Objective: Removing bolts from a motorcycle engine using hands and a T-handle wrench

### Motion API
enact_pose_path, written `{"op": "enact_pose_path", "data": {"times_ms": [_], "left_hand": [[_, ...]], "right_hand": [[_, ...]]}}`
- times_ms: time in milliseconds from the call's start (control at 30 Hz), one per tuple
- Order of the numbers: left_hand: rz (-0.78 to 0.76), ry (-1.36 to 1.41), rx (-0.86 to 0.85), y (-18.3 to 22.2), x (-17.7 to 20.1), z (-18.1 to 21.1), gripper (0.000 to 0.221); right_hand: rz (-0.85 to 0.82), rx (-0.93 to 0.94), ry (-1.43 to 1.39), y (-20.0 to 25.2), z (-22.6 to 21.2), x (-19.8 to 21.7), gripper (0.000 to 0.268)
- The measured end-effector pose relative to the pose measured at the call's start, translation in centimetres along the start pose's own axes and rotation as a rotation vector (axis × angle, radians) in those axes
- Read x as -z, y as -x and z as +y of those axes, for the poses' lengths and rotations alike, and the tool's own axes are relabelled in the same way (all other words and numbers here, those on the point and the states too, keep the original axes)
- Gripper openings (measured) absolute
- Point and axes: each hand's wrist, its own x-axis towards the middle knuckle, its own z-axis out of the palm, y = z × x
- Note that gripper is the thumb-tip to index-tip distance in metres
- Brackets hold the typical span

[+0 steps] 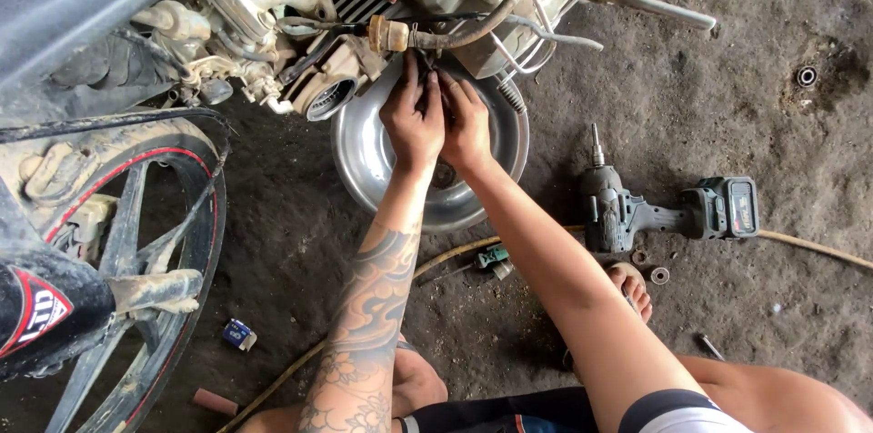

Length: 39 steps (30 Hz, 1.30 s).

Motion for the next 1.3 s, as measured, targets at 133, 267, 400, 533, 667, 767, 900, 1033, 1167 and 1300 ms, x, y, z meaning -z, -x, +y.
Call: {"op": "enact_pose_path", "data": {"times_ms": [133, 267, 400, 533, 667, 767, 900, 1033, 1167, 1300], "left_hand": [[0.044, -0.069, -0.024, -1.2, 1.3, 2.7, 0.025], [0.1, 0.241, 0.493, -0.2, 1.2, 4.8, 0.021], [0.204, 0.724, 1.264, -2.0, -0.2, 6.9, 0.04], [0.44, 0.823, 1.354, -4.9, -2.1, 8.4, 0.045], [0.521, 0.752, 1.422, -5.7, -2.7, 8.9, 0.035], [0.545, 0.702, 1.428, -6.0, -3.0, 8.9, 0.03], [0.555, 0.629, 1.435, -6.7, -3.5, 9.0, 0.029], [0.503, 0.653, 1.429, -5.6, -2.6, 8.2, 0.035], [0.121, 0.629, 1.211, -2.9, 0.3, 7.7, 0.05], [0.039, 0.402, 0.575, -0.3, 1.5, 7.2, 0.03]], "right_hand": [[0.018, -0.057, -0.106, -0.2, -1.7, 1.4, 0.025], [0.088, -0.111, -0.158, 2.3, 1.2, 1.8, 0.011], [0.145, -0.108, -0.198, 4.4, 3.6, 2.1, 0.022], [0.21, -0.142, -0.308, 5.8, 2.9, 1.8, 0.027], [0.181, -0.189, -0.31, 7.6, 3.3, 1.8, 0.03], [0.159, -0.212, -0.318, 8.4, 3.6, 1.6, 0.035], [0.138, -0.233, -0.383, 9.9, 5.3, 1.0, 0.03], [0.095, -0.225, -0.33, 5.7, -1.1, 2.8, 0.024], [-0.037, -0.127, -0.161, 2.2, -3.5, 3.0, 0.033], [-0.141, -0.079, -0.036, 2.1, -0.4, 1.3, 0.018]]}}
